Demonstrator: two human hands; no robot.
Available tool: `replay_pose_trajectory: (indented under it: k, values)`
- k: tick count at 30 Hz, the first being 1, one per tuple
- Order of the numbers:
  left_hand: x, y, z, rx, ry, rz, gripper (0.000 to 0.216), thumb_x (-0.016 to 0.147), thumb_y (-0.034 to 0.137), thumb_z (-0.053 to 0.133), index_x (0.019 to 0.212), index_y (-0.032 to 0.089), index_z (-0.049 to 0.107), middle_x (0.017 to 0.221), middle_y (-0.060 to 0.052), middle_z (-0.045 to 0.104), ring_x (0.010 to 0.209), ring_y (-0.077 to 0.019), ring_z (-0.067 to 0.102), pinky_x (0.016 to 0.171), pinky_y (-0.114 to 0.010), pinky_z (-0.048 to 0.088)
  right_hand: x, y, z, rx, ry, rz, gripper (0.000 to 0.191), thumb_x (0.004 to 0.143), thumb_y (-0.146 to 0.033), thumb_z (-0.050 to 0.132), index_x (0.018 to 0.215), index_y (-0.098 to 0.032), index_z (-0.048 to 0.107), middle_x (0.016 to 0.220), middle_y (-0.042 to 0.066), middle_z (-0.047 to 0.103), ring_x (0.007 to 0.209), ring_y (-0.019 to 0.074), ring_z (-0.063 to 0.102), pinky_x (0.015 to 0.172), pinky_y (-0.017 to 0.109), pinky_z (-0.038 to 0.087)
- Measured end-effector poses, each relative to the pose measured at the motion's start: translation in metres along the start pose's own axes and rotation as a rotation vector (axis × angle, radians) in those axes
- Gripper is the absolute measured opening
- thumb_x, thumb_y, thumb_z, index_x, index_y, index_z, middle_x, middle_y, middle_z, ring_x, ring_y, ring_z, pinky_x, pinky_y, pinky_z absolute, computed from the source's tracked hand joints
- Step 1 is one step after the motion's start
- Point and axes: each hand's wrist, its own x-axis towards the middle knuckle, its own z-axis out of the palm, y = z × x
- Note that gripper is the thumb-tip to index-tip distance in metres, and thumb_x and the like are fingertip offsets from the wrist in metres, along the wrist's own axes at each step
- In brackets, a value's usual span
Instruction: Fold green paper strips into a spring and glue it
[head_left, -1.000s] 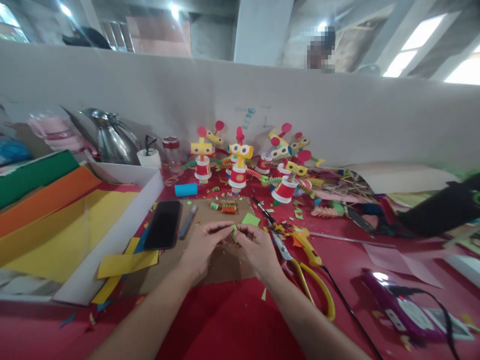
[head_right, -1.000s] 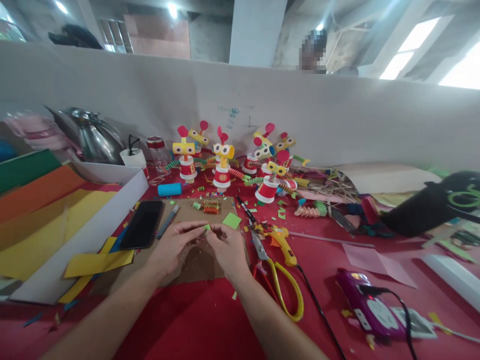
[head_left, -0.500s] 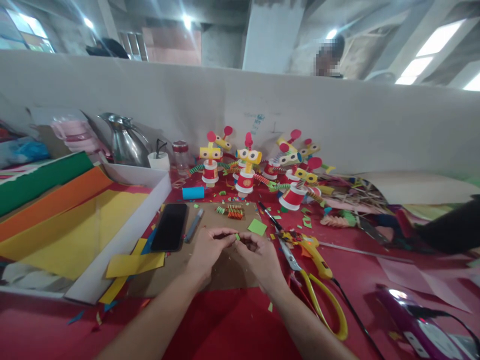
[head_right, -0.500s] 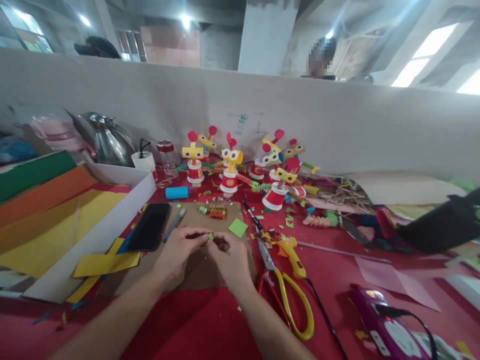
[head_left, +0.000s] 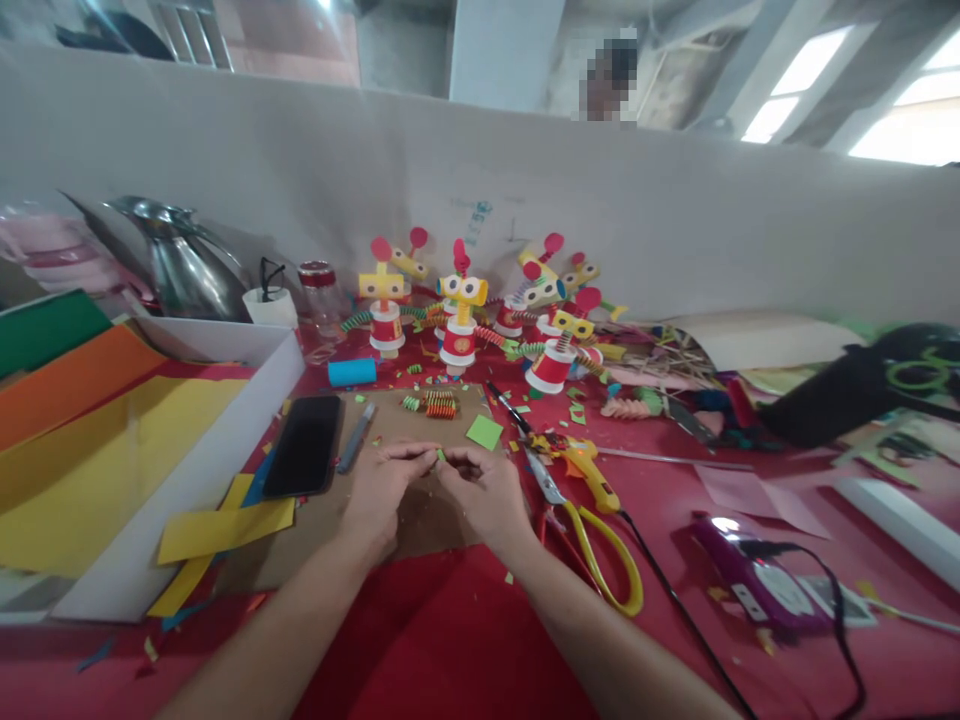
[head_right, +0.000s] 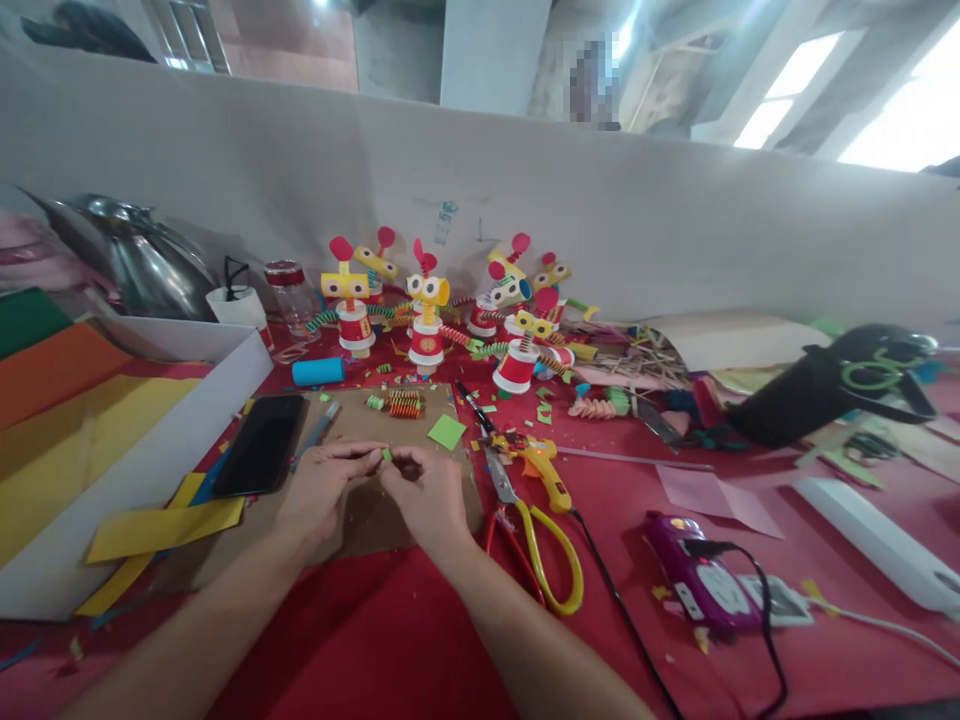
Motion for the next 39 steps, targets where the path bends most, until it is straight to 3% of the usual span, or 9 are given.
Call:
replay_pose_trajectory:
  k: [7,13,17,26,30,36,39]
  values:
    - [-0.002,-0.001,0.001,-0.049,-0.006,0.064,0.016,0.053,0.017,0.078,0.069,0.017,0.077,0.076,-0.006,0.069,0.076,-0.0168,0.061,0.071,-0.026,0.044,-0.002,-0.002,0.000,-0.067,0.072,-0.149,0.013,0.072,-0.019,0.060,0.078,-0.018,0.072,0.071,0.002,0.069,0.064,0.0152,0.061,0.059,0.024,0.047]
    - [0.003,0.005,-0.002,-0.314,-0.153,-0.180,0.022,0.066,0.022,0.074,0.087,0.016,0.076,0.078,-0.006,0.071,0.065,-0.0115,0.061,0.064,-0.023,0.047,0.004,-0.002,-0.004,0.252,0.058,0.045,0.013,0.072,-0.026,0.064,0.079,-0.018,0.070,0.071,0.001,0.068,0.063,0.0144,0.059,0.061,0.026,0.045]
    - [0.005,0.002,-0.002,-0.334,-0.209,-0.194,0.028,0.061,0.007,0.073,0.087,0.014,0.076,0.082,-0.006,0.074,0.070,-0.0105,0.063,0.068,-0.020,0.047,0.009,-0.004,-0.006,0.443,0.060,0.120,0.011,0.067,-0.026,0.068,0.073,-0.018,0.070,0.066,-0.001,0.066,0.059,0.0115,0.054,0.059,0.024,0.041]
    - [0.003,0.001,0.002,-0.396,-0.187,-0.195,0.032,0.055,0.008,0.077,0.086,0.015,0.076,0.085,-0.007,0.075,0.077,-0.0126,0.066,0.076,-0.021,0.049,0.008,-0.004,-0.006,0.519,0.068,0.158,0.014,0.065,-0.028,0.072,0.073,-0.017,0.071,0.069,0.000,0.065,0.059,0.0095,0.050,0.056,0.022,0.039]
    - [0.000,0.003,0.004,-0.377,-0.166,-0.146,0.031,0.056,0.013,0.079,0.087,0.017,0.076,0.087,-0.007,0.075,0.079,-0.0146,0.066,0.077,-0.025,0.050,0.007,-0.005,-0.006,0.530,0.071,0.180,0.015,0.064,-0.029,0.072,0.071,-0.016,0.070,0.067,-0.001,0.063,0.058,0.0089,0.050,0.055,0.021,0.039]
    - [0.000,0.005,0.002,-0.117,-0.187,0.137,0.012,0.062,0.017,0.076,0.075,0.018,0.076,0.082,-0.004,0.070,0.080,-0.0150,0.061,0.074,-0.025,0.047,0.004,-0.006,-0.003,0.505,0.053,0.178,0.015,0.064,-0.029,0.071,0.070,-0.016,0.068,0.064,-0.001,0.061,0.056,0.0087,0.049,0.054,0.021,0.039]
    - [0.002,0.004,0.000,-0.067,-0.173,0.169,0.010,0.063,0.016,0.075,0.073,0.019,0.075,0.079,-0.002,0.069,0.079,-0.0143,0.060,0.074,-0.024,0.046,0.003,-0.007,-0.001,0.472,0.054,0.175,0.011,0.065,-0.026,0.069,0.070,-0.016,0.068,0.063,-0.002,0.061,0.056,0.0086,0.049,0.054,0.021,0.038]
